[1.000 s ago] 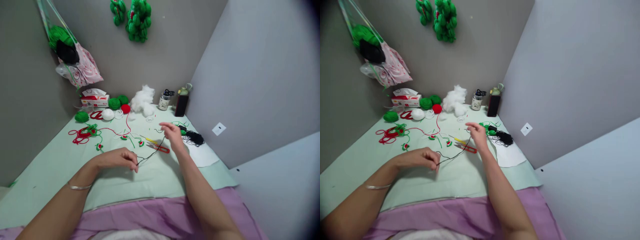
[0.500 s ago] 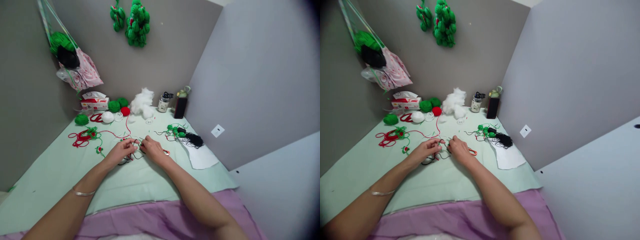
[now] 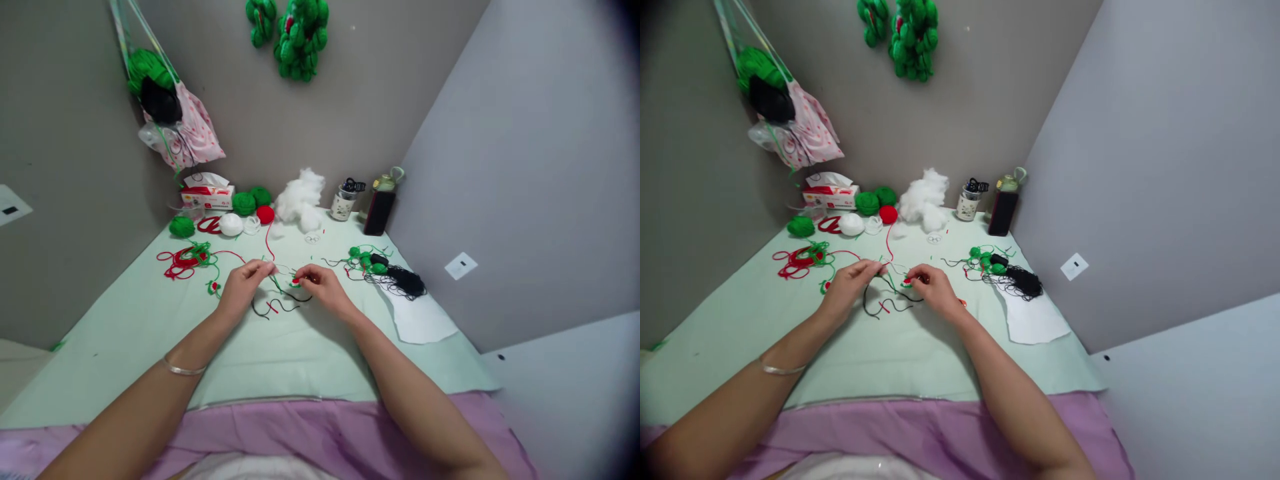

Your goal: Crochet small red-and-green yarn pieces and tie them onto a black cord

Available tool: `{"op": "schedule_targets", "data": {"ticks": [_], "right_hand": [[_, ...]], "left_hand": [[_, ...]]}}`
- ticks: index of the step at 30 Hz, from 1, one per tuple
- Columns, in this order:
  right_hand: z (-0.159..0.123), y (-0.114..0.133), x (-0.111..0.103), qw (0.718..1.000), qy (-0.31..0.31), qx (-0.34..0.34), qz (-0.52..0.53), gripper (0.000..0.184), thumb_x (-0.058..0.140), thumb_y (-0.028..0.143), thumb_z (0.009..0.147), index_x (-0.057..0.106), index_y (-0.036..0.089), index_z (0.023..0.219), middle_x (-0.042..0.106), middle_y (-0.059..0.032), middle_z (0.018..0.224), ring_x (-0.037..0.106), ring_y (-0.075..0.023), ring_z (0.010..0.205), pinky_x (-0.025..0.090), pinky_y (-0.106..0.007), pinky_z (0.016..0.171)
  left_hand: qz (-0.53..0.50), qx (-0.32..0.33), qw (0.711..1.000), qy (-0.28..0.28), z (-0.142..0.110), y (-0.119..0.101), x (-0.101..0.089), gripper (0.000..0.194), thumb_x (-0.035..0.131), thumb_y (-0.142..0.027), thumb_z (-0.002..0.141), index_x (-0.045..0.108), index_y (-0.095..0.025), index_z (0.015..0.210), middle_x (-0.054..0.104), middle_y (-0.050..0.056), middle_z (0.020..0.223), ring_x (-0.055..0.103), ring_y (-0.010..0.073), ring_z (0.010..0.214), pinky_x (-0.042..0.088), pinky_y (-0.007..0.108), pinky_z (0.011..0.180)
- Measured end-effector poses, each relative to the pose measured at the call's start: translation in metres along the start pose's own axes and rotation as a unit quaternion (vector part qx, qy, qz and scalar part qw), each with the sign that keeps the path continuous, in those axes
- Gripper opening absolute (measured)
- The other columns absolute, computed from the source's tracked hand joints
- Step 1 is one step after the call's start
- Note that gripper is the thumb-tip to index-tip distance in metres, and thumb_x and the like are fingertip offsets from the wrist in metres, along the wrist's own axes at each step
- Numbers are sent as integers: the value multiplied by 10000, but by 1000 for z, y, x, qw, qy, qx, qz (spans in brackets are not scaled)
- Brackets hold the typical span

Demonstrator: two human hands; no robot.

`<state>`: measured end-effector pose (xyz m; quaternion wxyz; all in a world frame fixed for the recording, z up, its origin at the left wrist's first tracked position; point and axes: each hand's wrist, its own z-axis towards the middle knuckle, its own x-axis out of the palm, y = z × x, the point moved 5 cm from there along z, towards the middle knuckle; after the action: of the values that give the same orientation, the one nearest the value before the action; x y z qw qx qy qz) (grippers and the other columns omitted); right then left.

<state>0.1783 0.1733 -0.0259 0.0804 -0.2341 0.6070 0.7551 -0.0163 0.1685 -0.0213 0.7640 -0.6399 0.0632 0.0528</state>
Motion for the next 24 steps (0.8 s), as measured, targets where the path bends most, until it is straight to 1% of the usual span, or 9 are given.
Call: {"op": "schedule_targets", "data": {"ticks": [2, 4, 7, 8, 10, 14, 16, 19, 24], "right_hand": [[1, 1, 0, 998, -4, 8, 54, 180, 561, 313, 814, 639, 168, 888, 638, 1, 749, 517, -106, 613, 403, -235, 578], [1, 2, -1, 995, -15, 19, 100, 194, 600, 348, 791, 632, 174, 870, 599, 23, 684, 477, -96, 564, 373, -227, 533], [-1, 4, -2, 986, -36, 33, 159, 205, 663, 361, 757, 628, 180, 846, 584, 35, 664, 446, -84, 539, 350, -221, 515], [-2, 5, -2, 983, -43, 35, 174, 201, 680, 354, 747, 629, 182, 839, 590, 34, 672, 443, -82, 539, 347, -221, 515], [-4, 7, -2, 978, -55, 34, 196, 189, 702, 335, 736, 634, 185, 829, 604, 27, 692, 451, -85, 553, 347, -224, 524], [-9, 17, 3, 982, -45, -5, 183, 165, 712, 312, 745, 645, 185, 826, 612, 13, 722, 511, -106, 627, 389, -240, 581], [-13, 23, 6, 985, -37, -27, 165, 149, 710, 301, 759, 650, 184, 829, 603, 14, 717, 520, -111, 640, 401, -245, 596], [-17, 28, 5, 987, -49, -33, 153, 135, 669, 321, 817, 664, 189, 846, 612, 11, 714, 532, -112, 624, 427, -251, 599], [-22, 31, -4, 977, -81, -42, 195, 164, 625, 343, 867, 674, 197, 922, 691, -20, 802, 570, -118, 607, 476, -262, 585]], "left_hand": [[25, 19, 999, -8, -1, -4, -2, 474, 560, -498, 905, 592, -210, 530, 676, 42, 781, 609, 226, 863, 428, 351, 894], [58, 57, 996, -36, -1, -10, -6, 487, 587, -440, 890, 491, -209, 473, 688, 48, 856, 605, 245, 965, 396, 376, 968], [108, 101, 985, -85, -3, -15, -11, 138, 693, -347, 802, 651, -231, 740, 679, 41, 1072, 573, 253, 1076, 384, 392, 1003], [105, 99, 985, -92, -3, -15, -11, 133, 705, -341, 790, 677, -241, 873, 666, 41, 1099, 579, 244, 1057, 405, 385, 978], [54, 62, 995, -60, -2, -10, -6, 269, 710, -371, 791, 671, -238, 1021, 661, 41, 1049, 603, 218, 953, 457, 349, 872], [-86, -45, 990, 104, -6, 2, 20, 312, 745, -418, 773, 672, -198, 983, 647, 9, 834, 600, 160, 757, 470, 280, 695], [-123, -77, 978, 152, -10, 5, 29, 298, 777, -392, 752, 669, -192, 945, 632, -9, 787, 581, 131, 697, 460, 257, 663], [-181, -110, 962, 170, -13, 7, 33, 266, 795, -369, 742, 653, -188, 876, 620, -21, 786, 579, 106, 675, 473, 243, 672], [-286, -165, 933, 146, -9, 7, 27, 271, 804, -340, 749, 629, -189, 890, 640, -10, 835, 627, 103, 748, 526, 251, 795]]}}
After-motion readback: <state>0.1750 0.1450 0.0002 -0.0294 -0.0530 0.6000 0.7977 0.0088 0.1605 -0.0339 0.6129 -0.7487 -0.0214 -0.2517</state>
